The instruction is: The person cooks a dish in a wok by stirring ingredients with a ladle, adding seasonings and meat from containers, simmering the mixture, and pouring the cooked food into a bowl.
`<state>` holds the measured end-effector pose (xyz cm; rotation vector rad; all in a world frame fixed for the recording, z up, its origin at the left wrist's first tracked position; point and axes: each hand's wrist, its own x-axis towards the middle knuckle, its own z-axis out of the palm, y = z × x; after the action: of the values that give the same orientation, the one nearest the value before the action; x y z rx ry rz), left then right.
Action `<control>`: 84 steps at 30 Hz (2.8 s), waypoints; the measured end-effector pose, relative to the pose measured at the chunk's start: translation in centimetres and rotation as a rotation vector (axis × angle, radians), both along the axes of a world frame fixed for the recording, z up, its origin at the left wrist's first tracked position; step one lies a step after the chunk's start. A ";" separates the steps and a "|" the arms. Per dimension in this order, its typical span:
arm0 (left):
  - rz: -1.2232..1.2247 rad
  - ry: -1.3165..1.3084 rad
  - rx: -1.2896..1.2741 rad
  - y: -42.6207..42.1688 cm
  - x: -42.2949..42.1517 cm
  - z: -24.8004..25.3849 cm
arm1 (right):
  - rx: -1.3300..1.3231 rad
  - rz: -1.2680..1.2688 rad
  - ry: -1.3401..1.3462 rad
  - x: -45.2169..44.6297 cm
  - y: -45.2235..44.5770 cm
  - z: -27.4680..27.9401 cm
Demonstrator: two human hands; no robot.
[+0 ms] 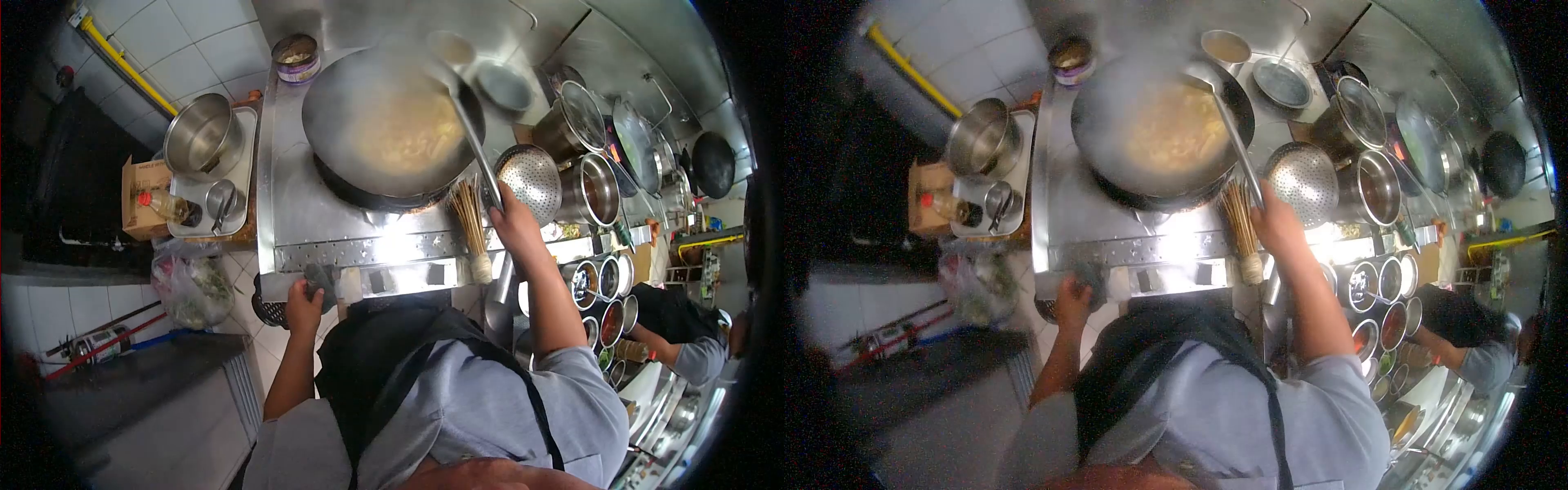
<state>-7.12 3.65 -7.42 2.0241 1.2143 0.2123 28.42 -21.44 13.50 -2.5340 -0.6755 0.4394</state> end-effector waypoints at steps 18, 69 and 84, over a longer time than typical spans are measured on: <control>0.021 -0.218 -0.159 4.3 -4.5 1.1 | 0.806 -0.221 1.198 -5.3 5.7 0.1; -0.441 -0.305 -0.794 -42.6 24.8 -0.5 | 0.230 -0.729 0.399 -27.5 -35.8 -1.7; -0.384 -0.353 -1.161 -40.5 22.5 -1.7 | 0.943 -1.007 1.111 -25.8 -34.3 5.4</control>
<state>15.40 -36.88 -9.17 1.0708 0.4739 -0.2715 2.58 -55.75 18.85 -1.1431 0.6649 0.7597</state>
